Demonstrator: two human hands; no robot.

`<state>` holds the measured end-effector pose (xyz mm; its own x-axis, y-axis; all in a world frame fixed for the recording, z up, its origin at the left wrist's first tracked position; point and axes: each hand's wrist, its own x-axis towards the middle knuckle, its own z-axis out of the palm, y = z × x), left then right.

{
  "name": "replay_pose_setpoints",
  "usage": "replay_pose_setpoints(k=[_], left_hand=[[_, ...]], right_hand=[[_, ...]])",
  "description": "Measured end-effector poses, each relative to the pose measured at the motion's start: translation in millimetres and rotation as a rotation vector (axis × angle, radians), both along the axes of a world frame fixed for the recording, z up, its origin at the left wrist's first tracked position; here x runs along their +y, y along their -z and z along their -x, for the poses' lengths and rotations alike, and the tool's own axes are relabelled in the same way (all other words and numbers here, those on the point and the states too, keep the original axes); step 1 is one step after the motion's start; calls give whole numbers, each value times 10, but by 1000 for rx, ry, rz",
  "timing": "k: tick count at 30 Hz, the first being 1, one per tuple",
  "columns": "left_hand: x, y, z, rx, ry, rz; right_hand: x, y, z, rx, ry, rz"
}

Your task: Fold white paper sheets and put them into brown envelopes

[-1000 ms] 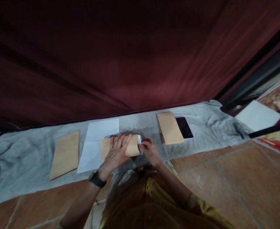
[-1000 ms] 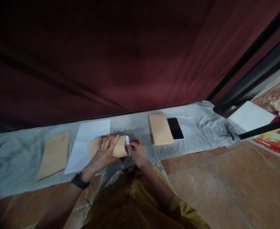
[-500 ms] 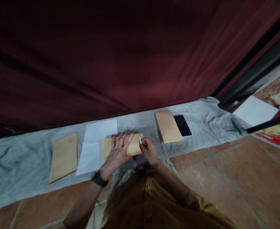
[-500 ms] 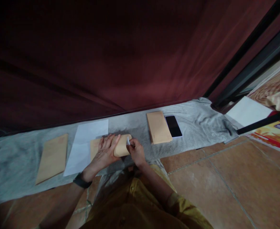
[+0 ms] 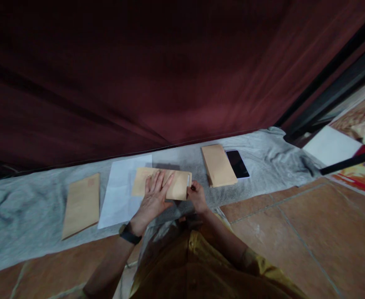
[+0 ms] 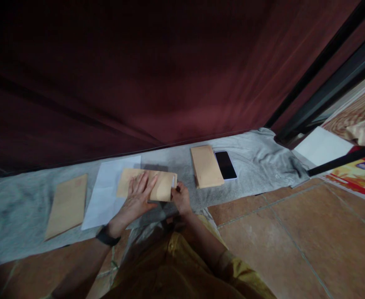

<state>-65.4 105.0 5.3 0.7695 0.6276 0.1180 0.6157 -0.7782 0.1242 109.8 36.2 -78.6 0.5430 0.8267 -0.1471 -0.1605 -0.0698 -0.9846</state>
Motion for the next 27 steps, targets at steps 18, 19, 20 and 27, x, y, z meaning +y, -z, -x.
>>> replay_pose_setpoints(k=[18,19,20,27], left_hand=[[-667,405,-578,-1271,-708,1362],[-642,404,-562,-1255,-705,1359],[-614,405,-541,-1233,-695,1358],[-477,395,-408,-1093,-694,1338]], right_hand=[[-129,-85,107,401,154,15],[-148,-98,80,408,140,21],[-167,-109,47,416,127,29],[-255,-142,-123,475,56,101]])
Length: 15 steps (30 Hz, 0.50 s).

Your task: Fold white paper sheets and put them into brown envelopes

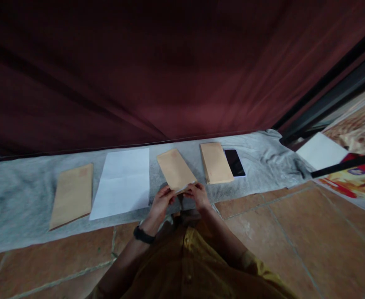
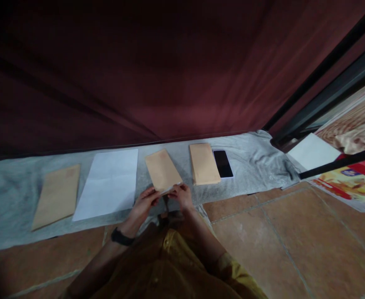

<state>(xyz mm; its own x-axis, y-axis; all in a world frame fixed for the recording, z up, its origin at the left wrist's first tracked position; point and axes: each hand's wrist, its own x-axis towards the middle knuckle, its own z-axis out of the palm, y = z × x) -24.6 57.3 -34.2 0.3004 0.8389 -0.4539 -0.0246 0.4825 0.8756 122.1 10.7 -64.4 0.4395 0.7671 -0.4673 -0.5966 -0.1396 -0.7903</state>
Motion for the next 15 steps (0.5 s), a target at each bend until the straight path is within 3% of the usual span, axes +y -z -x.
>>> replay_pose_setpoints(k=[8,15], left_hand=[[-74,21,-48,-28,-87,53],[-38,0,-65,33,-110,88]], right_hand=[[18,-1,23,12,-56,38],[-41,101,-20,-75,-107,79]])
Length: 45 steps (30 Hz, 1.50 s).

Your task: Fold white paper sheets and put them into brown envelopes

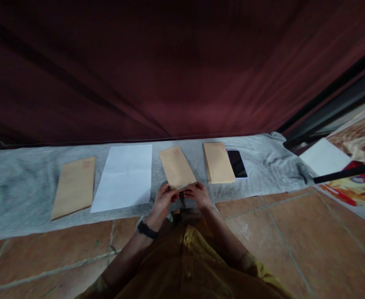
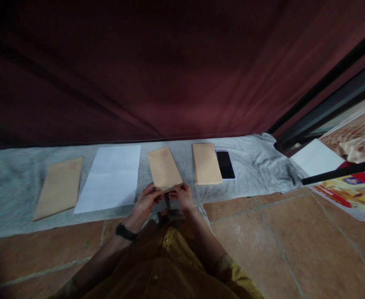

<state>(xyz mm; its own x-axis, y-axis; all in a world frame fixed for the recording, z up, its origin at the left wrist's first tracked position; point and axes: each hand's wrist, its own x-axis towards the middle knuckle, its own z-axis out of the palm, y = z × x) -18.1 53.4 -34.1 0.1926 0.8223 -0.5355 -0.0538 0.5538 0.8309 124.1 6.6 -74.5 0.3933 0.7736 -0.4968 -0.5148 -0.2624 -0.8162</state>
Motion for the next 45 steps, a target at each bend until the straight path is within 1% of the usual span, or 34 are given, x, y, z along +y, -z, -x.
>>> replay_pose_setpoints(k=[1,2,3,4,5,6,7,8,10,11,13,17,19,20,22,23,26,27,28,29,30,32,36,42,45], left_hand=[[4,-6,3,15,-2,0],[7,-11,6,27,2,-1],[8,-13,9,37,9,-3],[9,-13,12,44,20,-6],[10,-10,14,50,29,-9],[10,-6,16,57,37,-15],[11,-1,19,65,42,-20],[11,4,21,74,40,-26],[10,10,29,89,32,-35],[6,12,35,93,27,-38],[-11,19,52,99,11,-44],[-111,80,115,128,-33,-85],[-198,127,163,222,-17,-192],[-248,148,189,300,7,-287],[-349,177,235,485,113,-552],[-396,187,252,571,199,-704],[-489,220,268,741,559,-1128],[-501,240,263,775,670,-1233],[-502,265,256,810,750,-1311],[-496,296,249,848,799,-1364],[-483,330,244,891,820,-1390],[-450,398,245,966,821,-1394],[-411,501,271,1024,846,-1368],[-430,566,271,1078,862,-1336],[-432,597,277,1071,879,-1336]], right_hand=[[-37,8,-24,-68,6,2],[-78,9,-52,-185,13,-6],[-121,4,-83,-366,15,-28],[-162,-8,-115,-597,-1,-66],[-195,-23,-147,-828,-43,-118],[-220,-39,-175,-1042,-112,-180],[-233,-54,-199,-1204,-203,-244],[-237,-63,-217,-1321,-305,-306],[-223,-62,-240,-1443,-496,-395],[-210,-52,-247,-1468,-563,-415],[-183,-20,-255,-1485,-632,-413],[-151,34,-275,-1506,-660,-367],[-142,47,-284,-1534,-683,-353],[-137,53,-287,-1547,-691,-345],[-121,65,-285,-1557,-689,-320],[-109,72,-281,-1550,-681,-306],[-58,86,-262,-1502,-646,-278],[-40,87,-255,-1488,-639,-277],[-23,86,-248,-1479,-631,-275],[-10,84,-242,-1475,-621,-271],[0,81,-236,-1473,-612,-267],[9,78,-226,-1471,-592,-258],[3,89,-203,-1461,-545,-256],[-44,96,-164,-1461,-491,-276],[-126,71,-109,-1483,-504,-366]])
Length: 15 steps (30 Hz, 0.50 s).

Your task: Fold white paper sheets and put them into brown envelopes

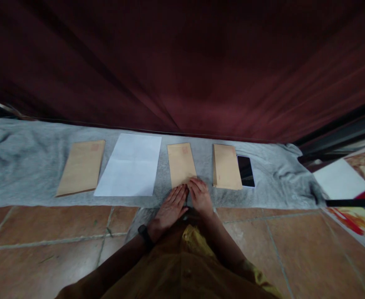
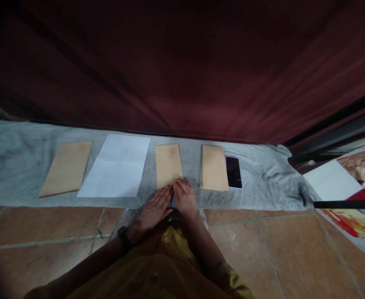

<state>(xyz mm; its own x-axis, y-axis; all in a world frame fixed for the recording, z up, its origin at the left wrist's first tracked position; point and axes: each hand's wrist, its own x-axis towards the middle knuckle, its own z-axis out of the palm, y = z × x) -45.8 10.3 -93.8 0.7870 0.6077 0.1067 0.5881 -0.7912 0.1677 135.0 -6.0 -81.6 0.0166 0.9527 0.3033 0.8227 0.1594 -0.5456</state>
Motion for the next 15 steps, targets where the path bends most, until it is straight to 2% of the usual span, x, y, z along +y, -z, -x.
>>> replay_pose_setpoints(k=[3,5,9,15], left_hand=[[2,32,13,13,9,24],[3,40,19,18,5,40],[11,6,16,13,12,52],[35,-43,63,-56,-2,23]], right_hand=[[-105,-30,100,-13,-118,4],[-162,-39,168,-43,-142,47],[-216,-22,210,-103,-97,92],[-256,33,36,-178,-42,102]])
